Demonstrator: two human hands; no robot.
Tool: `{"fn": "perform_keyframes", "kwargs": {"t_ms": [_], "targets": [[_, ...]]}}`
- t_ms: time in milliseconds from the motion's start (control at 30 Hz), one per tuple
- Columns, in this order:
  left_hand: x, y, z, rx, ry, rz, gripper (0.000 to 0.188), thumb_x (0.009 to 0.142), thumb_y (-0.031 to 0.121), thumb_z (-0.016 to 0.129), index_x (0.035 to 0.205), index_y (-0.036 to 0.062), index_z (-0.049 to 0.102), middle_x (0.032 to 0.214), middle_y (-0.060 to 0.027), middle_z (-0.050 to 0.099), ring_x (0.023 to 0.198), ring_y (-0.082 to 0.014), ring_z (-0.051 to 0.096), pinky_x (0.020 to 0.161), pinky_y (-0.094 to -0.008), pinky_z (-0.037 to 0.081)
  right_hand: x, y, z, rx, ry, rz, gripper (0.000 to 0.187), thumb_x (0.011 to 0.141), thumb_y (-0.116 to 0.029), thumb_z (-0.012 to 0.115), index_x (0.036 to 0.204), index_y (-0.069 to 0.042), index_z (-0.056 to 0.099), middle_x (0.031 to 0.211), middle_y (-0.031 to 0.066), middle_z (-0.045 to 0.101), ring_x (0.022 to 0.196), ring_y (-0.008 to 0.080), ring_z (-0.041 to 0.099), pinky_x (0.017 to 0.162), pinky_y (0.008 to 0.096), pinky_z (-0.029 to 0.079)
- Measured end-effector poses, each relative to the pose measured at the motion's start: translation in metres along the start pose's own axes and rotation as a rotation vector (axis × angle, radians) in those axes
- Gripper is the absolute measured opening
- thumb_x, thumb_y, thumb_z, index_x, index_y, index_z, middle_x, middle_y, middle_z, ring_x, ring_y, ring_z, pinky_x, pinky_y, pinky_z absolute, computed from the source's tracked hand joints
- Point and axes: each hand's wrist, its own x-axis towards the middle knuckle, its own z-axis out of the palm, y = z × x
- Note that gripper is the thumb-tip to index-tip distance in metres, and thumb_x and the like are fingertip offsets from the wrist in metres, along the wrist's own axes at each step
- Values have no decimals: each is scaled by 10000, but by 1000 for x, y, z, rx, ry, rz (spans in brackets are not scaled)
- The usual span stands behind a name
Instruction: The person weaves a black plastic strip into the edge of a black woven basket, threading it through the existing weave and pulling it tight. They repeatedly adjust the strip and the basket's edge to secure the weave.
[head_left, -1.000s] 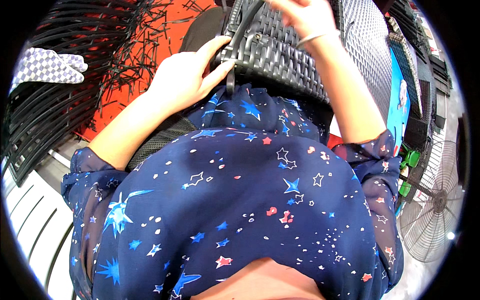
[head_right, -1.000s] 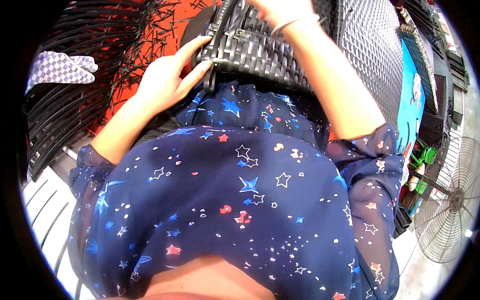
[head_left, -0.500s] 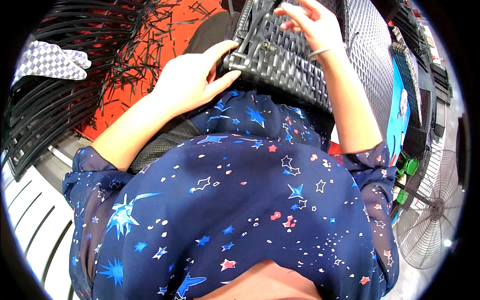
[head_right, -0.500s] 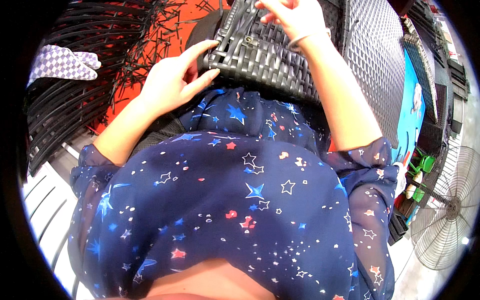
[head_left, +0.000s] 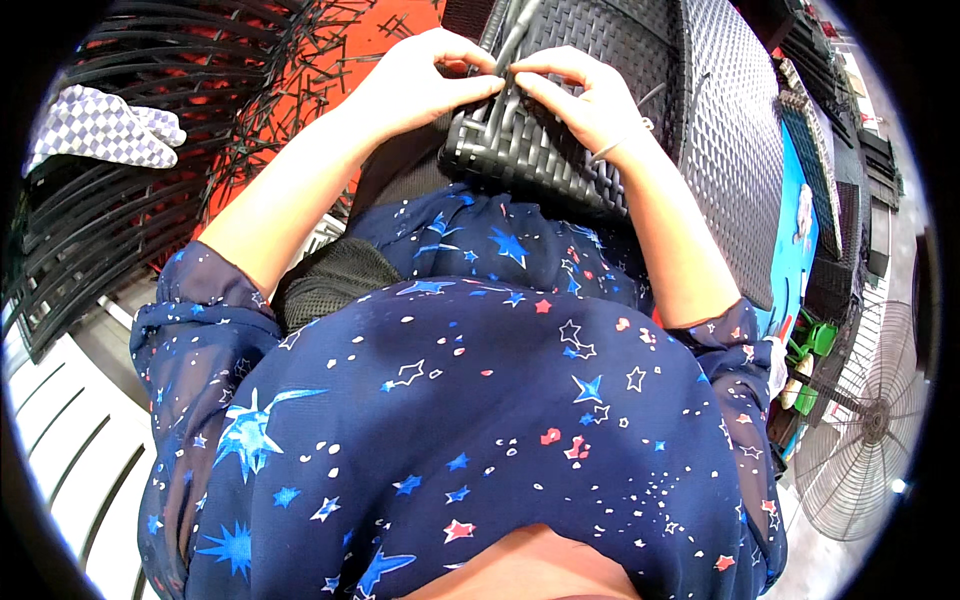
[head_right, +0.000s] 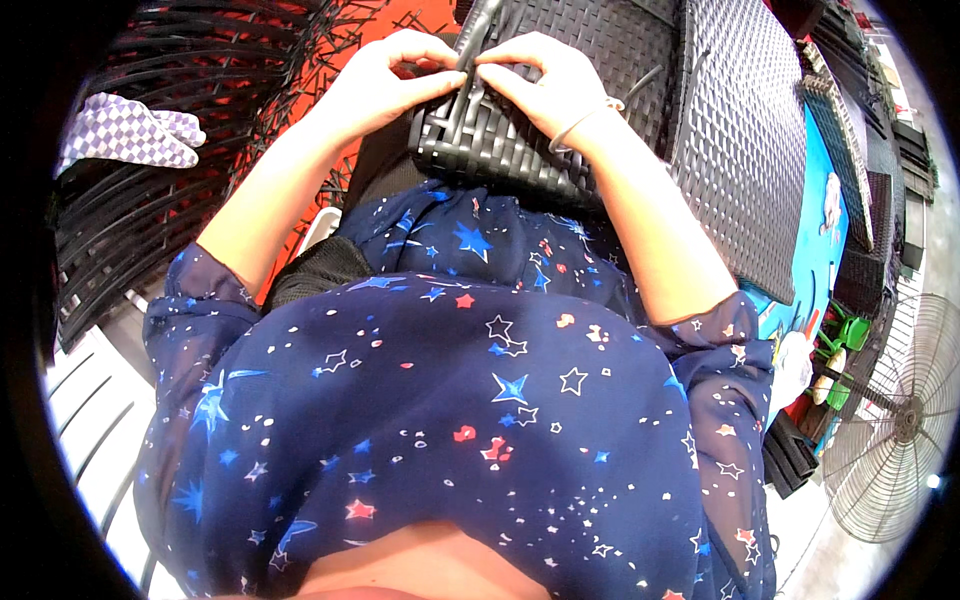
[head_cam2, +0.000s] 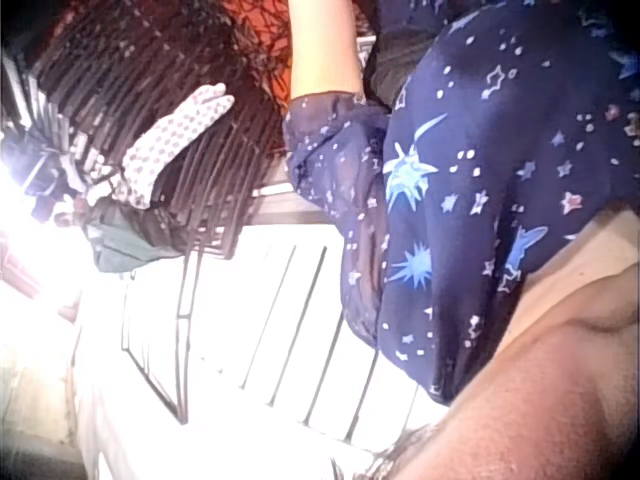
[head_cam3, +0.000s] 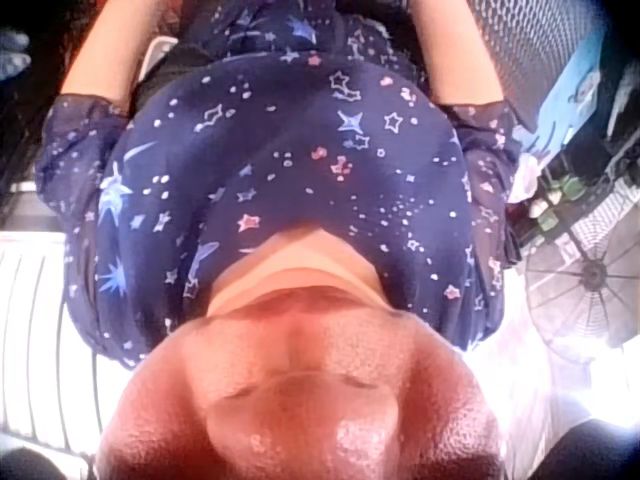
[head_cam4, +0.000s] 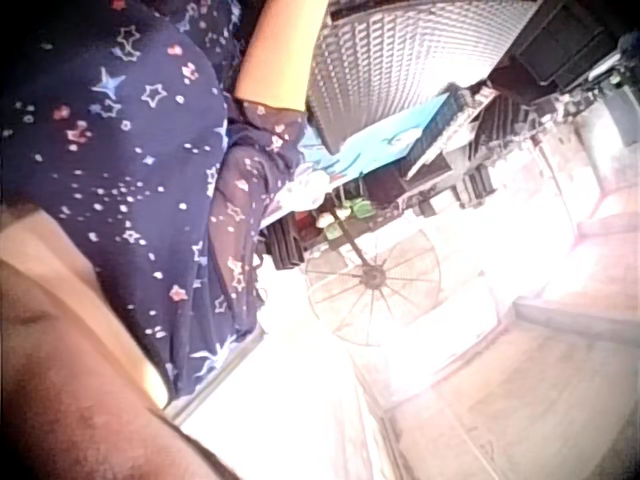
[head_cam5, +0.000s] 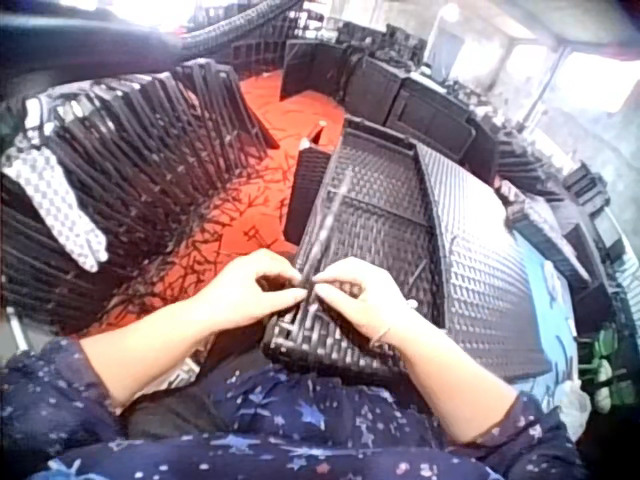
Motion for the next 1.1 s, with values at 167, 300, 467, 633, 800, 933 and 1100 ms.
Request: {"fn": "perform_keyframes", "kwargs": {"t_ms": [167, 300, 467, 633, 800, 933, 1100], "targets": [[-1, -9, -5, -318, -38, -192, 257, 844, 216, 748, 1012, 24, 718, 957, -18, 691, 897, -89, 619, 844, -256, 480, 4, -8, 6, 98, -20, 83, 248, 815, -277, 739, 976, -89, 749, 962, 90, 711, 917, 213, 672, 855, 320, 512], [-4, -4, -3, -348, 9, -236, 285, 854, 236, 735, 1038, 18, 721, 975, -29, 701, 903, -95, 625, 848, -247, 475, 4, -12, 9, -42, -21, 107, 286, 788, -327, 762, 946, -90, 754, 932, 84, 709, 897, 203, 674, 841, 319, 517], [-3, -3, -5, -351, 4, -260, 278, 856, 237, 732, 1033, 23, 726, 971, -30, 704, 903, -98, 628, 850, -247, 473, 4, -14, 11, -20, -14, 99, 294, 790, -331, 764, 952, -86, 747, 935, 78, 703, 891, 191, 675, 832, 323, 524], [-1, 1, -8, -323, 0, -238, 279, 855, 246, 733, 1034, 32, 727, 965, -25, 704, 900, -95, 626, 853, -250, 470, -1, -12, 9, -15, 1, 58, 281, 803, -298, 752, 981, -82, 734, 943, 76, 690, 906, 200, 669, 853, 323, 517], [4, 1, -8, -336, -12, -294, 266, 850, 239, 735, 1032, 45, 730, 959, -14, 703, 889, -89, 623, 834, -250, 468, 1, -8, 12, -96, 48, -95, 300, 796, -288, 746, 1011, -81, 722, 963, 102, 664, 936, 249, 645, 873, 343, 508], [5, 1, -7, -340, -3, -277, 260, 847, 235, 736, 1032, 52, 731, 959, -10, 704, 890, -82, 620, 824, -246, 465, -2, -7, 10, -126, 65, -126, 302, 795, -297, 748, 1015, -91, 723, 970, 101, 661, 941, 258, 644, 878, 348, 507], [2, 5, -6, -289, 71, -147, 230, 844, 205, 750, 996, 33, 740, 944, -17, 706, 921, -91, 627, 859, -251, 471, -9, -5, 10, -105, 85, -106, 301, 786, -292, 762, 1008, -91, 724, 970, 101, 665, 957, 263, 646, 882, 350, 507]]}}
